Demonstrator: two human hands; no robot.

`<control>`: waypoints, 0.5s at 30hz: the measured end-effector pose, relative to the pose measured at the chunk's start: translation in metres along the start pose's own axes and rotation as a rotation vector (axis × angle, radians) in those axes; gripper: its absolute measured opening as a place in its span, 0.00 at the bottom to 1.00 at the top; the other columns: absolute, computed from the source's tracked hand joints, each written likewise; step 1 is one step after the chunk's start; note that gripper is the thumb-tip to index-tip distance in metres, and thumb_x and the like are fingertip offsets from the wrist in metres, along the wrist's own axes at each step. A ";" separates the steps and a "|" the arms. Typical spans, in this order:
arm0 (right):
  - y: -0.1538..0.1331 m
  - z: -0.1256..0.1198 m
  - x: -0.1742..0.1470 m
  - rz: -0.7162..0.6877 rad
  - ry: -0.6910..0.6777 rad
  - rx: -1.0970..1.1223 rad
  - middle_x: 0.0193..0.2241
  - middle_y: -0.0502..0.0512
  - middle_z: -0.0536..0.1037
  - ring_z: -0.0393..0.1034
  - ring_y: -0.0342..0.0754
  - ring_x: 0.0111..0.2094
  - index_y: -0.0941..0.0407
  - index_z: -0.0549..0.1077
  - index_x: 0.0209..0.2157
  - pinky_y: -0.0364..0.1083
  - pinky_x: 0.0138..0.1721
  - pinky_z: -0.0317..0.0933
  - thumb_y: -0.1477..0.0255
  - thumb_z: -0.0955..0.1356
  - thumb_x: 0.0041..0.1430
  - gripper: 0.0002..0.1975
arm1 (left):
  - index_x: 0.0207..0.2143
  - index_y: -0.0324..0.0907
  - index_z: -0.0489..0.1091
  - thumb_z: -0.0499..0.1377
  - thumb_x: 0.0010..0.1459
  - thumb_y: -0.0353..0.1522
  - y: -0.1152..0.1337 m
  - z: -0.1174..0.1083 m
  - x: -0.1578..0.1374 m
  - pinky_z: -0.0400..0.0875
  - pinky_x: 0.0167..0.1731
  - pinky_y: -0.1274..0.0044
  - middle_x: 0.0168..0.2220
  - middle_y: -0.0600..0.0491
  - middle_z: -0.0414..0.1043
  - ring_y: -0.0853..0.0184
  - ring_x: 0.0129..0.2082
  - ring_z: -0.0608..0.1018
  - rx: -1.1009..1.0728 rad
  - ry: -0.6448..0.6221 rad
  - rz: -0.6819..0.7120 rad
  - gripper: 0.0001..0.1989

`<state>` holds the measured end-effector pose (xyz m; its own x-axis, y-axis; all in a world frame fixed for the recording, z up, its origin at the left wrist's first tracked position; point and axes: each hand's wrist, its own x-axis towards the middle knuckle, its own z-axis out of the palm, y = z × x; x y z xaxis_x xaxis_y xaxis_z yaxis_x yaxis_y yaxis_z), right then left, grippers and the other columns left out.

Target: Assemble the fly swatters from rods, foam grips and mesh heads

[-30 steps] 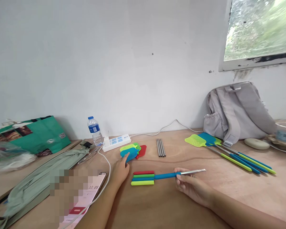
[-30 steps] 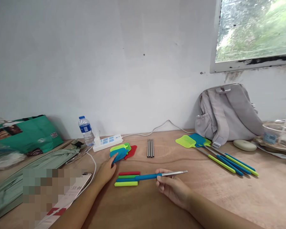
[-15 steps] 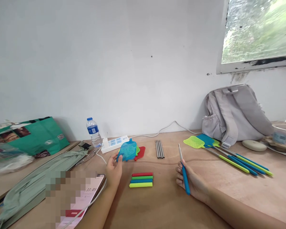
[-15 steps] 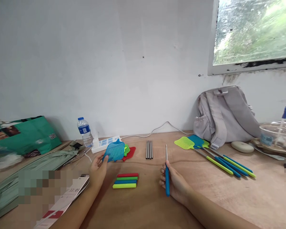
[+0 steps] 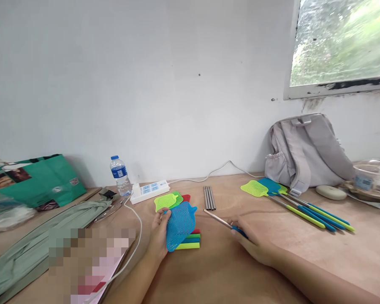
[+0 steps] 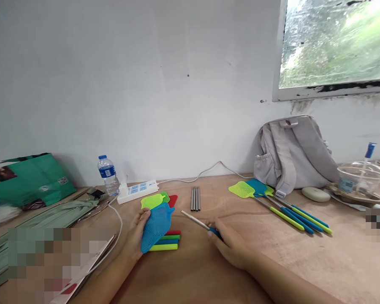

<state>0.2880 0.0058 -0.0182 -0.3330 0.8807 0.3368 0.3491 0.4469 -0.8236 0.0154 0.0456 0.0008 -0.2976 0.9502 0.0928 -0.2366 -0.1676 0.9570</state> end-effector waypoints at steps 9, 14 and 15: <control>0.001 0.001 -0.002 -0.055 0.021 -0.077 0.29 0.52 0.74 0.67 0.49 0.33 0.51 0.68 0.39 0.48 0.39 0.59 0.62 0.61 0.58 0.11 | 0.34 0.44 0.61 0.66 0.33 0.42 0.007 0.003 -0.009 0.68 0.23 0.78 0.23 0.61 0.67 0.71 0.21 0.71 -0.083 -0.067 -0.101 0.26; 0.002 0.000 -0.001 -0.050 -0.003 -0.141 0.34 0.53 0.74 0.67 0.49 0.35 0.52 0.68 0.39 0.47 0.39 0.59 0.64 0.61 0.59 0.10 | 0.34 0.45 0.61 0.66 0.36 0.40 0.005 0.002 -0.008 0.67 0.23 0.78 0.24 0.60 0.68 0.70 0.22 0.72 -0.099 -0.083 -0.110 0.23; 0.002 -0.001 -0.001 -0.055 -0.019 -0.148 0.35 0.53 0.74 0.67 0.49 0.36 0.51 0.68 0.40 0.47 0.39 0.59 0.64 0.60 0.59 0.10 | 0.34 0.44 0.61 0.66 0.36 0.40 0.005 0.001 -0.008 0.67 0.22 0.78 0.24 0.60 0.68 0.70 0.22 0.72 -0.098 -0.082 -0.106 0.23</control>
<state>0.2898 0.0062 -0.0191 -0.3710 0.8518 0.3698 0.4546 0.5138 -0.7276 0.0175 0.0377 0.0053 -0.1910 0.9814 0.0183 -0.3529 -0.0861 0.9317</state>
